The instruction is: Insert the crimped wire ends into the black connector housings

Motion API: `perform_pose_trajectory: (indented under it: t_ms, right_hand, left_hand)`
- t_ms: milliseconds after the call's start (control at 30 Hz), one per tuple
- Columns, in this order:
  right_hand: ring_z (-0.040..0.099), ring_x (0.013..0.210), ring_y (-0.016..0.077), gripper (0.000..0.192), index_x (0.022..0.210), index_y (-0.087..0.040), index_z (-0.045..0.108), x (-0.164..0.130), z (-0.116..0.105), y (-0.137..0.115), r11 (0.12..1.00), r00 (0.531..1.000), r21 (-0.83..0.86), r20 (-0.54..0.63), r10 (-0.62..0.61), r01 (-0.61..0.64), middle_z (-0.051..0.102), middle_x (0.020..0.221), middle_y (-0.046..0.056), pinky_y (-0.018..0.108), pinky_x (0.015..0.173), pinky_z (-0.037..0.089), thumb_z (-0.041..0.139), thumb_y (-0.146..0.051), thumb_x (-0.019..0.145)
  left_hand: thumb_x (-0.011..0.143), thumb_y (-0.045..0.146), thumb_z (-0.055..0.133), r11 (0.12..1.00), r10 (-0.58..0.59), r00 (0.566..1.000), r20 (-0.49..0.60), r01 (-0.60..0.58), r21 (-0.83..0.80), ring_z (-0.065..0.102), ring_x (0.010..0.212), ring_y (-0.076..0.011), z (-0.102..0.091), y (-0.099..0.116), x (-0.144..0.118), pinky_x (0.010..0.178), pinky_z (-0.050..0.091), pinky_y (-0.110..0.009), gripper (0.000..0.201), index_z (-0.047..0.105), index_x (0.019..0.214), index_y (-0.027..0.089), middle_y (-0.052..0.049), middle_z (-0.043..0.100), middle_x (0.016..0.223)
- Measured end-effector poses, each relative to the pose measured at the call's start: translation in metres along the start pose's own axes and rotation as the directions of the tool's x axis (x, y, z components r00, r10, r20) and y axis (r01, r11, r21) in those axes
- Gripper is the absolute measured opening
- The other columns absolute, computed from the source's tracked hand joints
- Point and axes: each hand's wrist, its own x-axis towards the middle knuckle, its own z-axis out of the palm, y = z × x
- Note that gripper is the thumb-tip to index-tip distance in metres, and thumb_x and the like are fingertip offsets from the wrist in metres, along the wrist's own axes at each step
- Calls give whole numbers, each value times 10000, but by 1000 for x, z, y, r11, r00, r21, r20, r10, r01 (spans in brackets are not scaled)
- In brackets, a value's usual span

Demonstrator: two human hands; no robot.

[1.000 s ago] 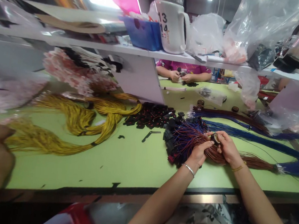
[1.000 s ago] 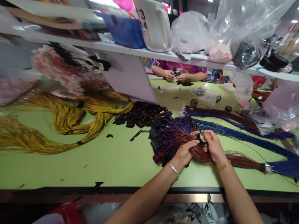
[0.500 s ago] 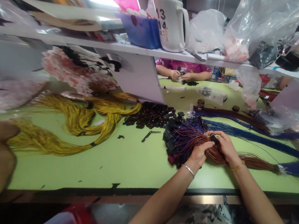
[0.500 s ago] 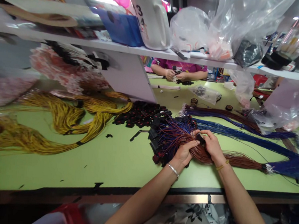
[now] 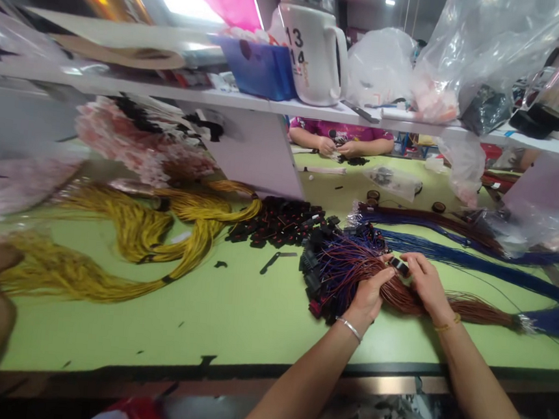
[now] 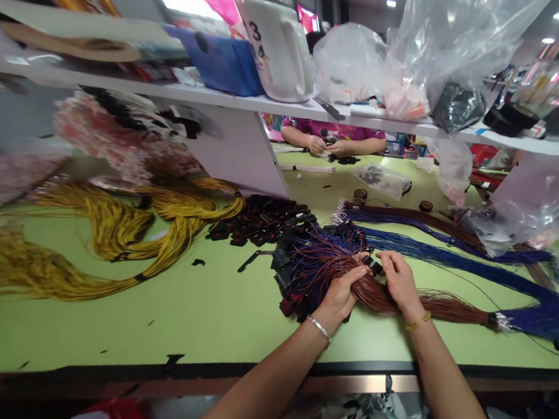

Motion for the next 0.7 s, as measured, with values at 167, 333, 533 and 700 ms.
perform_pose_trajectory:
  t_ms: [167, 333, 533, 700]
  right_hand:
    - [456, 520, 101, 270, 957, -173, 646, -2, -15, 7, 972, 976, 217, 214, 40, -87, 562, 605, -14, 228, 484, 327, 624, -368, 772]
    - [428, 487, 69, 228, 905, -182, 630, 2, -12, 8, 950, 959, 286, 280, 46, -129, 536, 597, -43, 202, 469, 324, 693, -287, 714]
    - [378, 419, 51, 247, 807, -169, 635, 3, -6, 6, 936, 964, 302, 242, 109, -182, 551, 574, -32, 190, 397, 290, 724, -374, 703]
    - [315, 367, 26, 296, 822, -167, 650, 2, -2, 0, 879, 965, 405, 171, 200, -253, 546, 536, -45, 161, 332, 218, 772, -362, 635]
  left_hand:
    - [559, 197, 788, 1000, 11, 999, -39, -11, -6, 635, 845, -168, -1, -1, 2, 906, 426, -324, 391, 684, 933, 154, -25, 694, 857]
    - [563, 211, 793, 999, -32, 999, -11, 31, -24, 621, 762, -138, 0, 0, 2, 858, 434, -301, 374, 674, 911, 143, -19, 685, 823]
    - [552, 209, 791, 999, -51, 999, 7, 51, -15, 600, 684, -120, 3, 6, 1, 767, 445, -267, 339, 675, 863, 141, -5, 666, 740]
    - [526, 213, 801, 995, -101, 995, -23, 101, 11, 590, 652, -120, 5, 10, 1, 746, 450, -265, 252, 684, 733, 128, -16, 669, 697]
